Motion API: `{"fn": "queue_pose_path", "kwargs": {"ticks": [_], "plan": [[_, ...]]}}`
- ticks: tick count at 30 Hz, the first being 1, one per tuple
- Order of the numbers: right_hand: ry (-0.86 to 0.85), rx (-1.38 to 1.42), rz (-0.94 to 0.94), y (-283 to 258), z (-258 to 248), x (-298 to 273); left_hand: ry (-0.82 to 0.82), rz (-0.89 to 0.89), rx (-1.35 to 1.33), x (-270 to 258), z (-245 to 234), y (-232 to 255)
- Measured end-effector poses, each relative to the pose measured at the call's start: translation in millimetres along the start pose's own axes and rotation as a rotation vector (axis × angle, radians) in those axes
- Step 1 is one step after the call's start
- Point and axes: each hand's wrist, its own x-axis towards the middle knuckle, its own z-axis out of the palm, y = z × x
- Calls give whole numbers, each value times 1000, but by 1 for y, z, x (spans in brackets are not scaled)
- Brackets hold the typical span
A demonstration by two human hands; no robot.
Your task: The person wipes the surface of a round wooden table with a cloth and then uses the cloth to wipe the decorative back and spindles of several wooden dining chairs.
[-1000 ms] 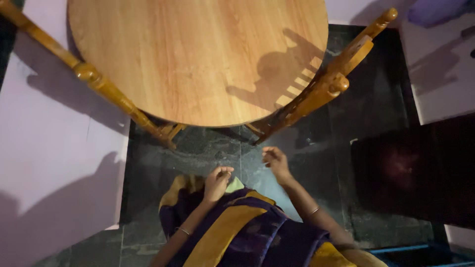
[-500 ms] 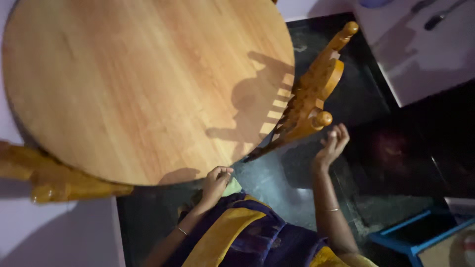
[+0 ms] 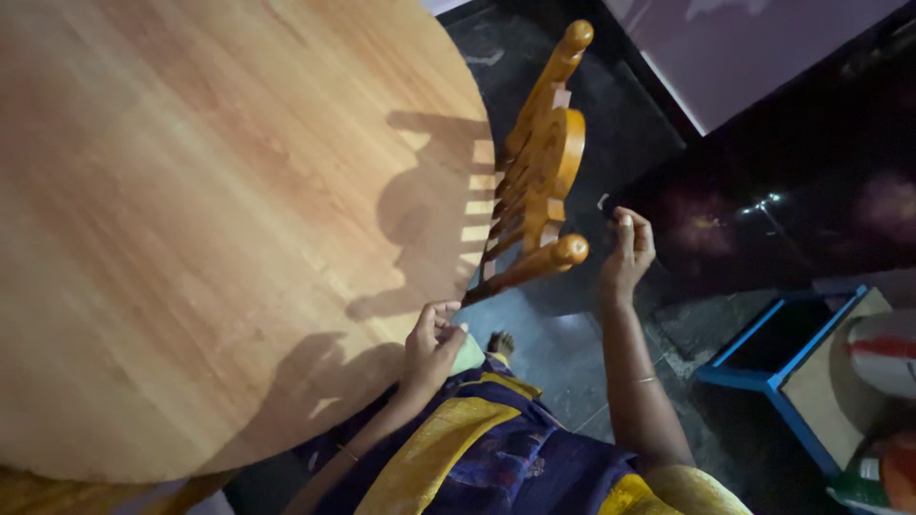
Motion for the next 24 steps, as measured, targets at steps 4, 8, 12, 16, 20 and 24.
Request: {"fn": "queue_pose_path", "kwargs": {"ticks": [4, 8, 12, 16, 20, 24], "plan": [[10, -67, 73, 29, -19, 37, -53, 102, -137, 9, 34, 76], [-60, -2, 133, 67, -33, 83, -31, 382, 23, 17, 78, 132], [-189, -27, 76, 100, -53, 125, 225, 732, 400, 37, 116, 161], [-277, 69, 276, 123, -59, 171, 245, 595, 381, 51, 144, 167], [-409, -48, 112, 104, -21, 209, 475, 537, 493, 60, 164, 166], [-552, 83, 143, 66, 58, 255, 659, 578, 548, 67, 176, 163]]}}
